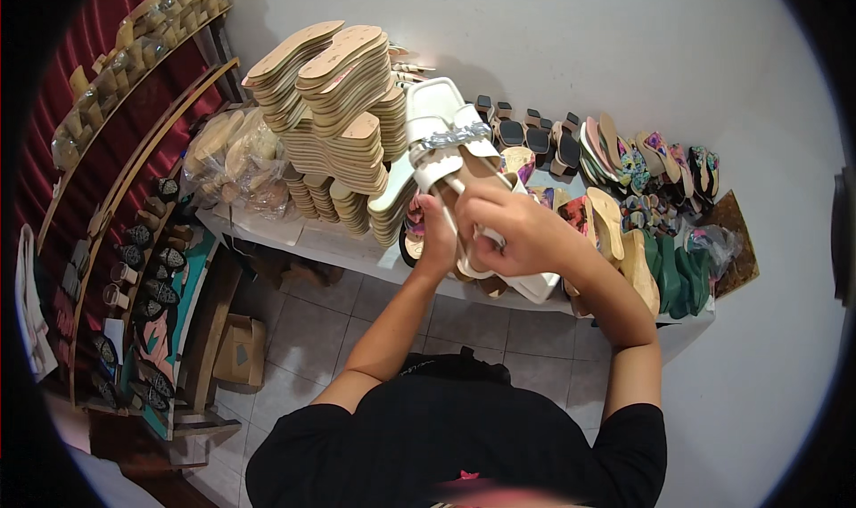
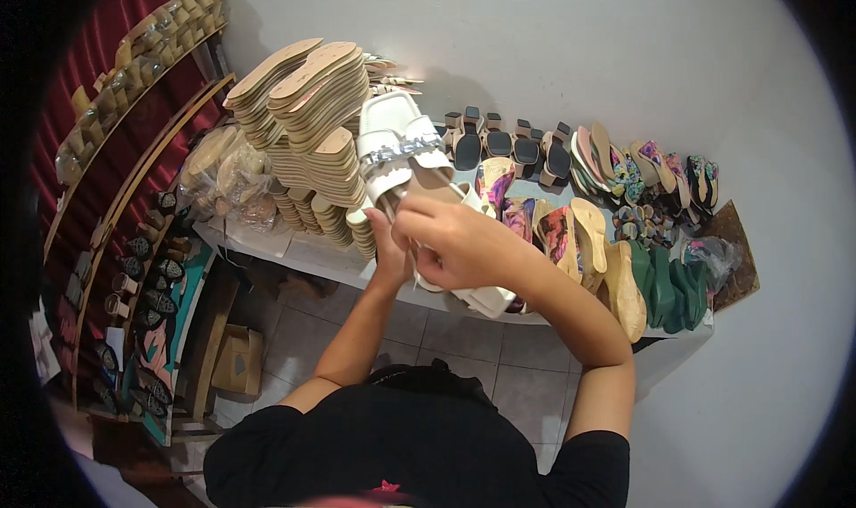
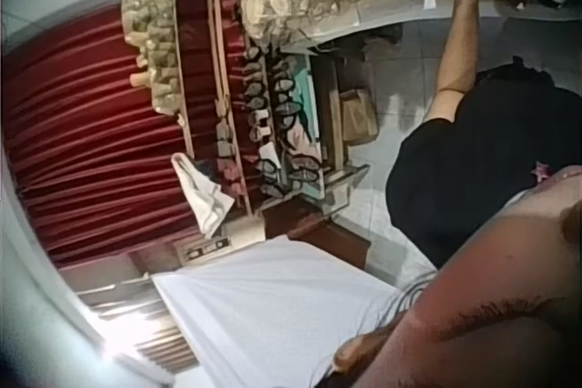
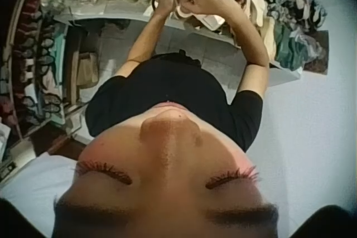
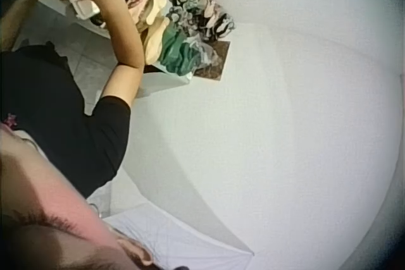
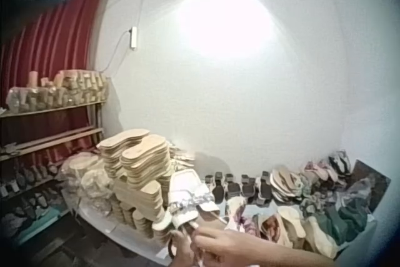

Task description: Organizing shoe soles and inspecting finished sandals on a workspace.

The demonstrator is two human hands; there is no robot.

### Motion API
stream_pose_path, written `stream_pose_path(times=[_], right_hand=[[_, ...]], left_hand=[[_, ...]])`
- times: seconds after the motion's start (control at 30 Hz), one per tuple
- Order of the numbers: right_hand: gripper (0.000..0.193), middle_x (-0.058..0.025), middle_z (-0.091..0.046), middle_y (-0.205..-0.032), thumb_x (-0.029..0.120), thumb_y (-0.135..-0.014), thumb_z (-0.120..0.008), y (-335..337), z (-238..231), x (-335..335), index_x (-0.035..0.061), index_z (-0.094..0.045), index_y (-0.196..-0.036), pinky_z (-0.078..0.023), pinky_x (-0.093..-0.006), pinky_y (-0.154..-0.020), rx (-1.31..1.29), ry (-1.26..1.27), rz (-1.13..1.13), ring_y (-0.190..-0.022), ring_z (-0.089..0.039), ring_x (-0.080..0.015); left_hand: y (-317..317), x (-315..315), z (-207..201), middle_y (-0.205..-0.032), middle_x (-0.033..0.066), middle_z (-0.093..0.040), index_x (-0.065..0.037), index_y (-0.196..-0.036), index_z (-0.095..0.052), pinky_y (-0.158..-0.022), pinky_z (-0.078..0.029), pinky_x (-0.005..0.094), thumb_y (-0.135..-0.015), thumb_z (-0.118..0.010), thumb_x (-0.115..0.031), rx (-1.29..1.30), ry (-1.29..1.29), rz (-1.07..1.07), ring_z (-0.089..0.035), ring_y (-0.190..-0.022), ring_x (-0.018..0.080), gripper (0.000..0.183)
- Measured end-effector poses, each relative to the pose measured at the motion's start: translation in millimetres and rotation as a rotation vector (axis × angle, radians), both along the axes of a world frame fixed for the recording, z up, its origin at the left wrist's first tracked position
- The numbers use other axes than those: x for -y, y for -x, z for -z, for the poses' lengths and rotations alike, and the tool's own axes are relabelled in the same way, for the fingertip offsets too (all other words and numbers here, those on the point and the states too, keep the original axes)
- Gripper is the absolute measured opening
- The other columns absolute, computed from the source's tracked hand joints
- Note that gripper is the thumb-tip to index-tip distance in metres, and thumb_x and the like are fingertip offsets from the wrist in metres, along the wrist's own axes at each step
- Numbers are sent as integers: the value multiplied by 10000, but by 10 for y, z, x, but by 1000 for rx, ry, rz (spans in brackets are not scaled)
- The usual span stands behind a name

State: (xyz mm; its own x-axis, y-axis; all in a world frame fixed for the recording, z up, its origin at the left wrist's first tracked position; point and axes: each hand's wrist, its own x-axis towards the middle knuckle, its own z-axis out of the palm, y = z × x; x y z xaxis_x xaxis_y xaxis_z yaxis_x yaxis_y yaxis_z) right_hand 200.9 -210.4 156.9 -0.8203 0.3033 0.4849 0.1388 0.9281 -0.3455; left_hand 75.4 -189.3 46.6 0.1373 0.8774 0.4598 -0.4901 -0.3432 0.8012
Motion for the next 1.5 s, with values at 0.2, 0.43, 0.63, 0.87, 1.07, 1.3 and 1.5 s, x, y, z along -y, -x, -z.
stream_pose_path(times=[0.2, 0.43, 0.63, 0.87, 1.07, 1.3, 1.5], right_hand=[[180, -106, -482, -779, -73, -579, -534, 211, 146, -12, 13, -437, -703, -421, -291, -564, -371, -114, 196, -648, -497, -231], [241, -123, -506, -862, 223, -714, -604, 148, 259, -229, 47, -491, -832, -415, -360, -601, -447, -319, 90, -685, -518, -290], [461, -132, -512, -871, 496, -833, -438, 271, 308, -138, 44, -514, -883, -367, -380, -670, -661, -552, 249, -744, -484, -277], [447, -104, -477, -880, 517, -817, -456, 548, 492, 9, 82, -440, -918, -380, -395, -755, -937, -521, 337, -796, -438, -231], [901, -149, -328, -1226, 475, -688, -650, 863, 677, -59, -42, -211, -1280, -287, -367, -946, -851, 385, 490, -1114, -367, -237], [822, -135, -416, -1194, 180, -680, -723, 1229, 1078, -14, -11, -214, -1297, -386, -336, -891, -1102, 832, 324, -1091, -435, -209], [597, -91, -548, -1014, 89, -648, -734, 1024, 1073, 29, -18, -423, -1146, -434, -302, -815, -881, 876, 664, -940, -532, -164]], left_hand=[[-107, 85, 47, -1094, 96, -446, -25, -1169, -366, -861, -372, 283, -861, -100, -616, -142, -75, -183, -443, -1031, 142, 718], [-111, 160, 63, -1220, 96, -385, -92, -1336, -118, -925, -372, 313, -913, -330, -413, 307, 34, 433, -414, -1143, 206, 572], [51, 190, 75, -1262, 87, -334, -91, -1353, -105, -962, -325, 330, -768, -618, -255, 246, 18, 302, -363, -1170, 195, 795], [632, 414, 15, -1319, 128, -291, -31, -1353, -78, -992, -261, 328, -684, -648, -94, -118, 71, 121, -300, -1216, 200, 881], [1352, 230, 38, -1331, 146, -285, -2, -1349, -124, -1002, -237, 328, -662, -606, -55, -336, -156, 168, -276, -1239, 218, 841], [1642, -60, 14, -1240, 154, -370, 27, -1324, -178, -966, -268, 304, -703, -577, -48, -249, -94, 192, -360, -1156, 204, 743], [1491, -297, -146, -1198, 179, -391, 58, -1305, -215, -954, -293, 321, -741, -616, -146, -430, -187, 160, -392, -1124, 239, 722]])
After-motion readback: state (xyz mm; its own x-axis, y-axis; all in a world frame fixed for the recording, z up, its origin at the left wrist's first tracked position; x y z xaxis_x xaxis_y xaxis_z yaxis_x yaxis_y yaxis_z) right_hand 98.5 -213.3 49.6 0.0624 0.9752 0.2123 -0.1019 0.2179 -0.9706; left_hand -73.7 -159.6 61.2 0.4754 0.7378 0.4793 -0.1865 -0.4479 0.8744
